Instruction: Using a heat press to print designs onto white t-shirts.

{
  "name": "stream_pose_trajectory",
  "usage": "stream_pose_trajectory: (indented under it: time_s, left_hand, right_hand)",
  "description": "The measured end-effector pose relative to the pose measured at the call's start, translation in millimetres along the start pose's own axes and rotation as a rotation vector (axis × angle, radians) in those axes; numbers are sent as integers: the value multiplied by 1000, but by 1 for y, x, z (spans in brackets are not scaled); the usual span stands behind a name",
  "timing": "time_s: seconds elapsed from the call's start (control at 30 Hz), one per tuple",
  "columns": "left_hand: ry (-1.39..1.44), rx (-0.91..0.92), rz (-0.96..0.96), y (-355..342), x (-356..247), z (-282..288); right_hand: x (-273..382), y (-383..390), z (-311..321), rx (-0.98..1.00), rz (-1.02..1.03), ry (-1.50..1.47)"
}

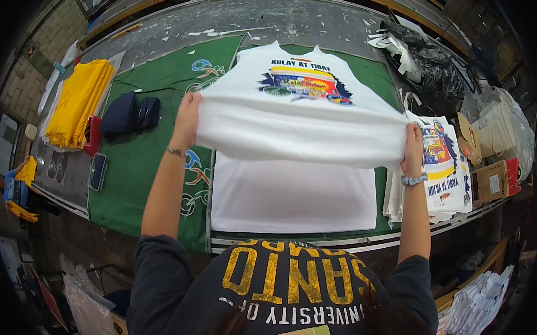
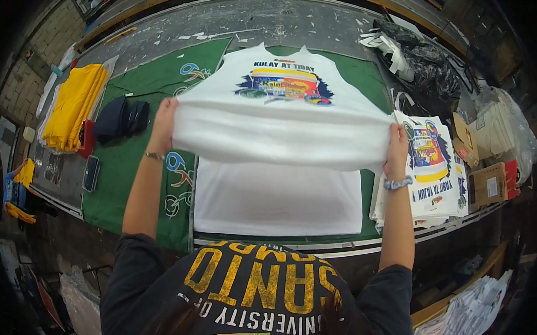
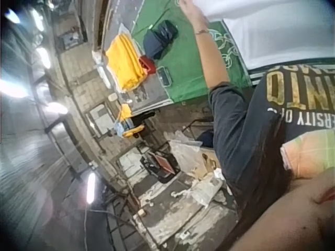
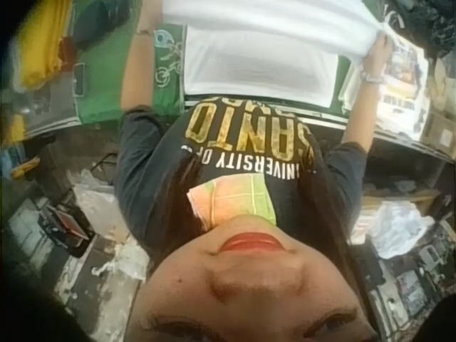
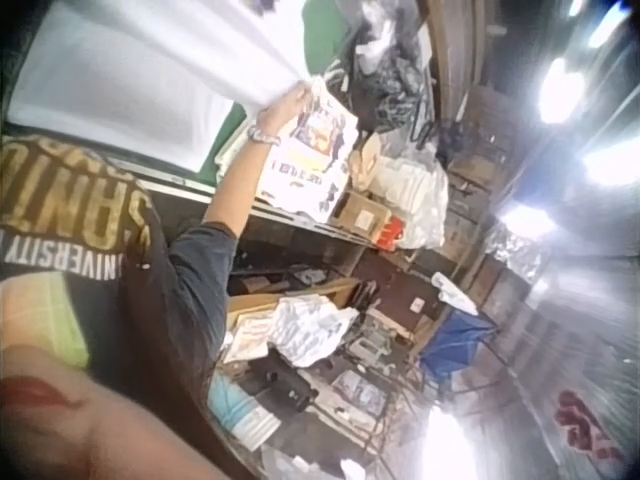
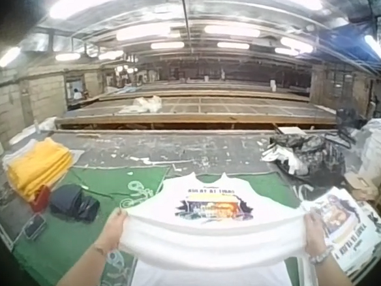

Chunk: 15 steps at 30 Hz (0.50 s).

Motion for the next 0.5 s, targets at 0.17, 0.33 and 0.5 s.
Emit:
stream_pose_trajectory:
  time_s: [0.17, 0.33, 0.5]
  left_hand:
    - [-184, -1, 57, 41, 97, 26]
    - [-110, -86, 104, 90, 161, 44]
    - [-406, 316, 146, 167, 175, 55]
  right_hand:
    - [-92, 34, 20, 122, -151, 30]
    - [-151, 76, 43, 72, -291, 132]
    - [-160, 149, 67, 326, -358, 238]
Point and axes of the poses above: each hand's wrist, its own y-axis away from the middle knuckle, its own z-axis out of the back of the hand, x = y × z, the point moved 9 cm from there along -y, towards the middle knuckle, and after that the axes turned 5 degrees about -x, right-handed, at the moved point
